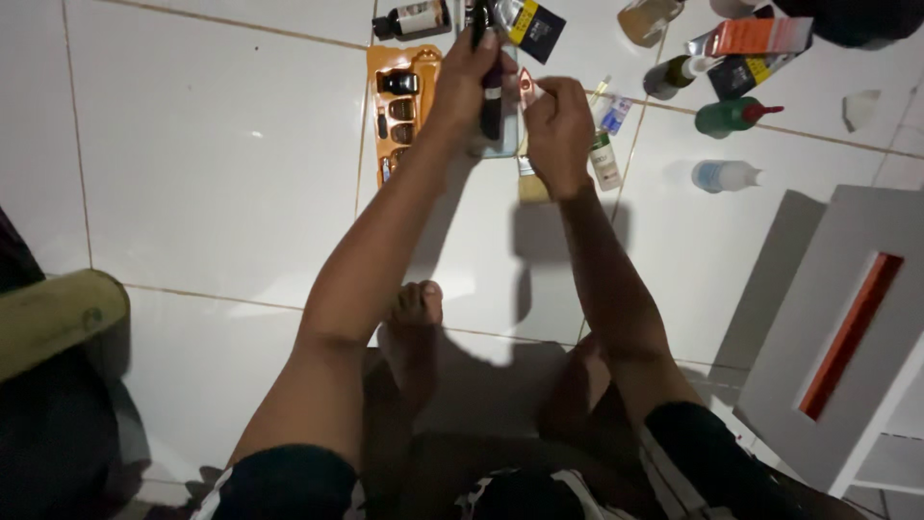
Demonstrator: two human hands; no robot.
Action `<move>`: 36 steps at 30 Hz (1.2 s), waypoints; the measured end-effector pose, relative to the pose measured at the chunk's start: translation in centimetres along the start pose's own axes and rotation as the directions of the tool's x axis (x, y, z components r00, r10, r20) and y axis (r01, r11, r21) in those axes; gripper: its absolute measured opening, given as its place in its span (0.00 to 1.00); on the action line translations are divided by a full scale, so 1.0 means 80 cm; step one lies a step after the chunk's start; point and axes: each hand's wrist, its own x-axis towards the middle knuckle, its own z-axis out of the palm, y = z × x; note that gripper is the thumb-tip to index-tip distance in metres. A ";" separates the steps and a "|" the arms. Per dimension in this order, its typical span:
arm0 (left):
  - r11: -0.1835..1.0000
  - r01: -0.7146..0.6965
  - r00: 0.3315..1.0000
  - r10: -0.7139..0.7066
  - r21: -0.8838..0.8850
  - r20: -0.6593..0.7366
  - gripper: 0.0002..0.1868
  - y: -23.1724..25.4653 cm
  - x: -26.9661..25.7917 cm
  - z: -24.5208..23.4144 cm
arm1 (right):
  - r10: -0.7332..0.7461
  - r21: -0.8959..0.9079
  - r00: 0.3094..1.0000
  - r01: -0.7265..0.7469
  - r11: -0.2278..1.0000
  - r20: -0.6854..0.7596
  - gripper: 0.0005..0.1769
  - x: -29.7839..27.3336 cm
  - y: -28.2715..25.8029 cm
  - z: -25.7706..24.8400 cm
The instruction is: The person sits on a tiled floor and organizes various paint supplies. They open small paint tubes, squeeze contents onto a yellow plastic palette, and use a paintbrush to mix or apply the paint. The person then places the filled palette into a white drawer.
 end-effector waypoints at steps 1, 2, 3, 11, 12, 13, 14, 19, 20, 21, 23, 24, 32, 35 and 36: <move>1.000 0.011 0.998 -0.009 -0.024 0.068 0.18 0.008 0.001 -0.006 | -0.011 -0.200 1.000 0.016 0.980 0.025 0.19 -0.004 0.004 -0.005; 0.999 0.020 0.996 -0.016 -0.046 0.092 0.19 0.015 0.000 -0.005 | -0.015 -0.391 0.999 0.034 0.920 0.052 0.25 -0.007 0.008 -0.007; 0.997 0.034 0.993 -0.026 -0.070 0.114 0.20 0.021 -0.009 -0.003 | -0.001 -0.434 0.998 0.025 0.901 0.056 0.27 -0.014 0.012 -0.003; 0.977 0.112 0.982 -0.081 -0.183 0.169 0.27 0.054 -0.034 0.045 | 0.395 -0.404 0.883 -0.274 0.873 0.254 0.21 -0.019 0.061 0.015; 0.981 0.114 0.982 -0.087 -0.156 0.167 0.27 0.054 -0.031 0.049 | 0.430 -0.319 0.869 -0.346 0.882 0.245 0.20 -0.014 0.063 0.005; 0.985 0.115 0.982 -0.093 -0.128 0.164 0.27 0.054 -0.030 0.050 | 0.464 -0.229 0.852 -0.414 0.881 0.242 0.19 -0.007 0.063 -0.009; 0.994 0.092 0.982 -0.081 -0.054 0.173 0.26 0.053 -0.030 0.049 | 0.496 -0.137 0.834 -0.477 0.868 0.242 0.18 0.000 0.062 -0.025; 0.992 0.028 0.980 -0.052 0.123 0.191 0.32 0.043 -0.043 0.054 | 0.063 0.331 0.989 -0.014 0.943 -0.137 0.11 0.038 0.049 -0.135; 0.985 0.040 0.982 -0.070 0.171 0.177 0.32 0.041 -0.045 0.057 | 0.072 0.424 0.984 0.003 0.905 -0.160 0.09 0.043 0.043 -0.156; 0.974 0.048 0.983 -0.085 0.220 0.162 0.32 0.040 -0.047 0.060 | 0.058 0.441 0.978 0.038 0.897 -0.201 0.09 0.043 0.035 -0.167; 0.971 0.049 0.983 -0.089 0.236 0.161 0.30 0.041 -0.050 0.064 | 0.030 0.469 0.960 0.109 0.877 -0.279 0.09 0.041 0.020 -0.183; 0.978 0.042 0.981 -0.079 0.203 0.176 0.28 0.041 -0.052 0.066 | 0.049 0.493 0.958 0.102 0.864 -0.283 0.09 0.038 0.014 -0.186; 0.992 0.085 0.976 -0.102 0.097 0.191 0.24 0.048 -0.054 0.077 | 0.079 0.517 0.958 0.078 0.853 -0.275 0.12 0.020 0.006 -0.178; 0.988 0.092 0.976 -0.115 0.127 0.186 0.25 0.044 -0.052 0.077 | 0.027 0.494 0.957 0.125 0.860 -0.290 0.13 0.020 -0.004 -0.182; 0.985 0.079 0.976 -0.109 0.156 0.189 0.25 0.041 -0.051 0.077 | 0.035 0.495 0.956 0.119 0.860 -0.291 0.13 0.022 -0.006 -0.183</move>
